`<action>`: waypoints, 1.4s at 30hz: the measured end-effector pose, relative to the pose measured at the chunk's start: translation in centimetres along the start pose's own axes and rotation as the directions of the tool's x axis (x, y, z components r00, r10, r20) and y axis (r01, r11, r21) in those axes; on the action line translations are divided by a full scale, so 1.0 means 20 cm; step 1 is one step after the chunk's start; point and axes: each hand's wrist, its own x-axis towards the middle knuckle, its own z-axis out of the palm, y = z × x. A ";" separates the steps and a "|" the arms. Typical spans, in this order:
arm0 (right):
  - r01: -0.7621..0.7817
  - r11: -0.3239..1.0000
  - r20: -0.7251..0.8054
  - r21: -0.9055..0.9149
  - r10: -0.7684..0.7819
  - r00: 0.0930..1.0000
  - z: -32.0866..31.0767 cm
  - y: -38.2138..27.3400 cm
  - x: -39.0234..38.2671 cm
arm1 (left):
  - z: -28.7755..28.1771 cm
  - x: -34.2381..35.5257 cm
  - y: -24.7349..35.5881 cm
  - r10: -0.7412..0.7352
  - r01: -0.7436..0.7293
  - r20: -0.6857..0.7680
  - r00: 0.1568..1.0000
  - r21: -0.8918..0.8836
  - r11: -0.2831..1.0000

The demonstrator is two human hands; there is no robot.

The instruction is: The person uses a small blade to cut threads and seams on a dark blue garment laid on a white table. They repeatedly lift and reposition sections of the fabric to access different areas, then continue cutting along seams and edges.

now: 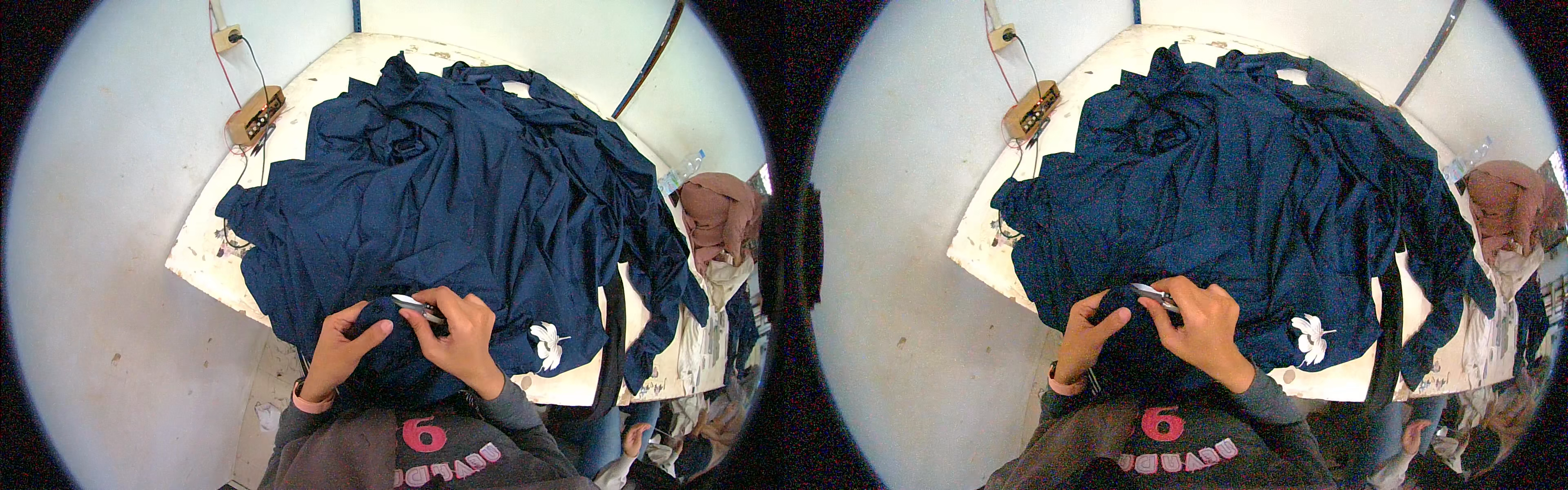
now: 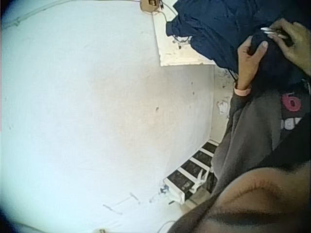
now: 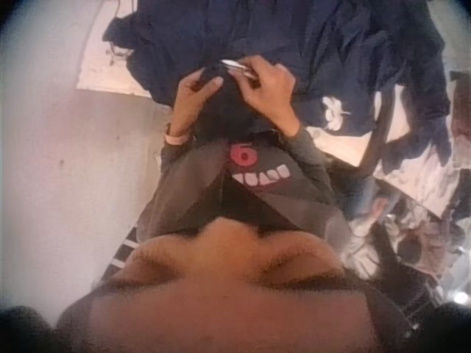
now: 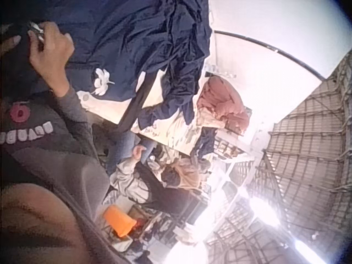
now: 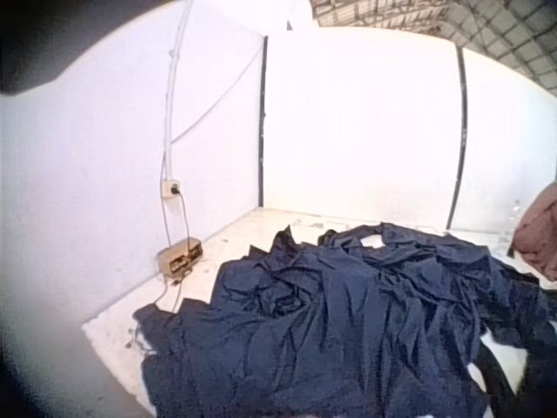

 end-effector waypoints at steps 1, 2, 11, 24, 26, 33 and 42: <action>0.005 1.000 -0.004 0.004 -0.005 1.000 0.00 0.00 0.00 | 0.00 0.00 0.00 -0.004 0.004 -0.008 1.000 -0.017 1.000; 0.011 1.000 -0.008 0.009 -0.011 1.000 0.01 0.00 0.00 | 0.01 0.00 0.00 -0.008 0.007 -0.016 1.000 -0.035 0.999; -0.087 0.973 -0.039 0.215 0.098 0.994 0.06 0.06 -0.04 | 0.03 0.02 -0.02 -0.037 0.039 0.018 0.999 -0.162 0.986; -0.135 0.958 0.014 0.252 0.136 0.991 0.07 0.07 -0.06 | 0.02 0.01 -0.06 -0.078 0.088 0.046 0.996 -0.261 0.961; -0.181 0.929 0.019 0.324 0.184 0.983 0.08 0.06 -0.07 | 0.03 0.01 -0.05 -0.067 0.075 0.039 0.997 -0.274 0.959; -0.247 0.879 0.048 0.407 0.250 0.967 0.10 0.09 -0.10 | 0.03 0.01 -0.05 -0.051 0.058 0.032 0.998 -0.249 0.967; -0.206 0.863 0.136 0.461 0.161 0.978 0.10 0.08 -0.06 | 0.03 0.00 -0.06 0.071 -0.065 -0.095 0.993 0.071 0.995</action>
